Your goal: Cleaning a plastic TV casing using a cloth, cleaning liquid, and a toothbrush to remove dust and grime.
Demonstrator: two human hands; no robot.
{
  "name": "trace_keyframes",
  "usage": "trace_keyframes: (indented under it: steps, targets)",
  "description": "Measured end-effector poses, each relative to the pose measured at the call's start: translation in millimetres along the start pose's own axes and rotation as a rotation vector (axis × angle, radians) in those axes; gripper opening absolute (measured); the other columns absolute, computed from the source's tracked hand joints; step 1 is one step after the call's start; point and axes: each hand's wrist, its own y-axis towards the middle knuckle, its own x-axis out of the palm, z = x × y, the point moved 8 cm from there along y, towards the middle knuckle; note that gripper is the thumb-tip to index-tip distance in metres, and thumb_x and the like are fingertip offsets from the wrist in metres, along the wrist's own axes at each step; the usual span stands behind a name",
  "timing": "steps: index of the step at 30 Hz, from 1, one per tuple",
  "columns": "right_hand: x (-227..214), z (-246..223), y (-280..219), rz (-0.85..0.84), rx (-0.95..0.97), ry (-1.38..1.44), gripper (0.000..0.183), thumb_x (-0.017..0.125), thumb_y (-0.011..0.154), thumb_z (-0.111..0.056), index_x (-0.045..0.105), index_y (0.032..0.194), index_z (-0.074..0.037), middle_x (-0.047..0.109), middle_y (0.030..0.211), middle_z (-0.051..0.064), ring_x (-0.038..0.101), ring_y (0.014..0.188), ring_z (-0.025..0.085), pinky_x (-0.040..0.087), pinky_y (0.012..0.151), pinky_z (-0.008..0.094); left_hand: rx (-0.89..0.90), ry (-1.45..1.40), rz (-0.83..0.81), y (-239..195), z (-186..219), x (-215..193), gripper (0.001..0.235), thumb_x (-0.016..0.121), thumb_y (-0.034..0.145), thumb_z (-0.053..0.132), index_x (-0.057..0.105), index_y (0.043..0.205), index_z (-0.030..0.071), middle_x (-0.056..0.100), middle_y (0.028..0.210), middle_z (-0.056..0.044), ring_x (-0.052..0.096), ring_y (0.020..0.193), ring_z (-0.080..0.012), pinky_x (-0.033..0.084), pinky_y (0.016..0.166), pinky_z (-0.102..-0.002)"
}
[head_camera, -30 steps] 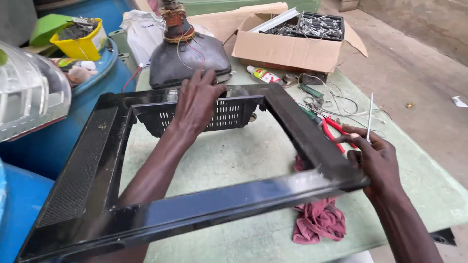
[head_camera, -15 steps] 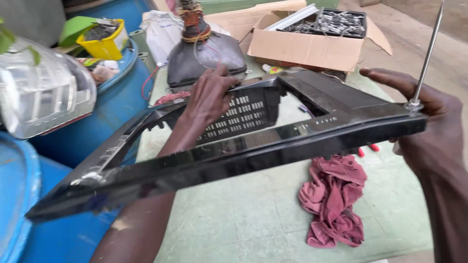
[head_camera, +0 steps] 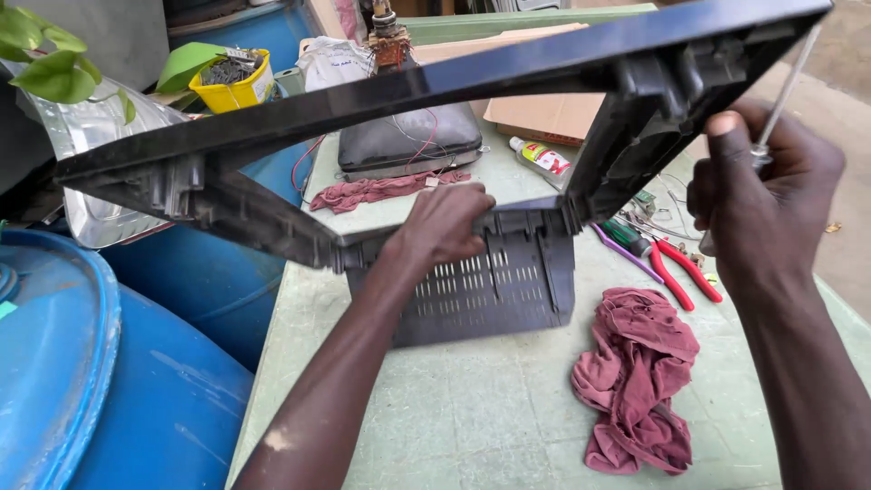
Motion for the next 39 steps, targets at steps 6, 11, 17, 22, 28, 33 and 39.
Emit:
trace_keyframes:
  steps: [6,11,17,22,28,33,39]
  targets:
    - [10.6,32.1,34.6,0.018,-0.074,-0.211,0.017,0.054,0.116,-0.005,0.060,0.100,-0.002,0.048,0.073,0.003,0.043,0.054,0.011,0.033,0.036,0.027,0.088,-0.142,-0.080,-32.1,46.4,15.8,0.036,0.061,0.066,0.015,0.037,0.093,0.012,0.058,0.078,-0.013,0.045,0.058,-0.0367,0.035,0.051,-0.048]
    - [38.6,69.2,48.3,-0.026,-0.075,-0.389,0.031,0.049,0.109,-0.010,0.045,0.079,-0.008,0.041,0.070,0.002,0.036,0.063,0.012,0.029,0.050,0.034,0.076,-0.157,-0.278,-43.7,42.8,29.4,0.040,0.066,0.072,0.022,0.041,0.100,0.009,0.053,0.076,-0.011,0.049,0.068,-0.0335,0.038,0.058,-0.046]
    - [79.5,111.3,57.8,-0.184,-0.203,-0.660,0.024,0.052,0.103,-0.013,0.061,0.089,0.004,0.055,0.065,0.031,0.057,0.073,0.061,0.038,0.062,0.063,0.007,-0.451,-0.556,-65.4,37.8,29.5,0.056,0.065,0.072,0.017,0.052,0.125,0.003,0.069,0.101,-0.022,0.066,0.099,-0.0455,0.052,0.084,-0.057]
    - [89.0,225.4,54.3,-0.394,0.140,-0.739,0.034,0.051,0.094,-0.026,0.070,0.085,0.000,0.062,0.071,0.031,0.063,0.086,0.057,0.044,0.074,0.064,-0.010,-0.401,-0.687,-77.7,22.4,75.2,0.049,0.068,0.078,0.022,0.059,0.121,0.000,0.069,0.106,-0.024,0.066,0.104,-0.0444,0.051,0.086,-0.053]
    - [90.6,296.2,33.3,-0.455,0.365,-0.812,0.034,0.049,0.088,-0.028,0.073,0.079,-0.005,0.064,0.062,0.025,0.066,0.083,0.053,0.049,0.074,0.060,-0.101,-0.320,-0.700,-95.9,44.9,-19.5,0.058,0.053,0.083,0.052,0.066,0.116,0.006,0.071,0.112,-0.020,0.067,0.109,-0.0384,0.053,0.092,-0.052]
    - [103.3,291.9,15.5,-0.481,0.619,-0.702,0.038,0.053,0.083,-0.028,0.073,0.092,0.003,0.065,0.062,0.025,0.070,0.076,0.044,0.052,0.074,0.057,0.079,-0.243,-0.554,-124.5,104.5,-41.8,0.052,0.076,0.069,0.049,0.071,0.092,0.003,0.066,0.073,-0.012,0.070,0.074,-0.0356,0.058,0.075,-0.052]
    - [91.9,306.8,-3.6,-0.365,0.683,-0.573,0.032,0.056,0.080,-0.020,0.073,0.099,-0.001,0.063,0.061,0.023,0.066,0.054,0.036,0.054,0.044,0.045,-0.035,-0.173,-0.080,-115.5,78.5,-30.0,0.026,0.060,0.082,-0.007,0.070,0.101,0.009,0.062,0.062,-0.006,0.067,0.057,-0.0274,0.059,0.063,-0.047]
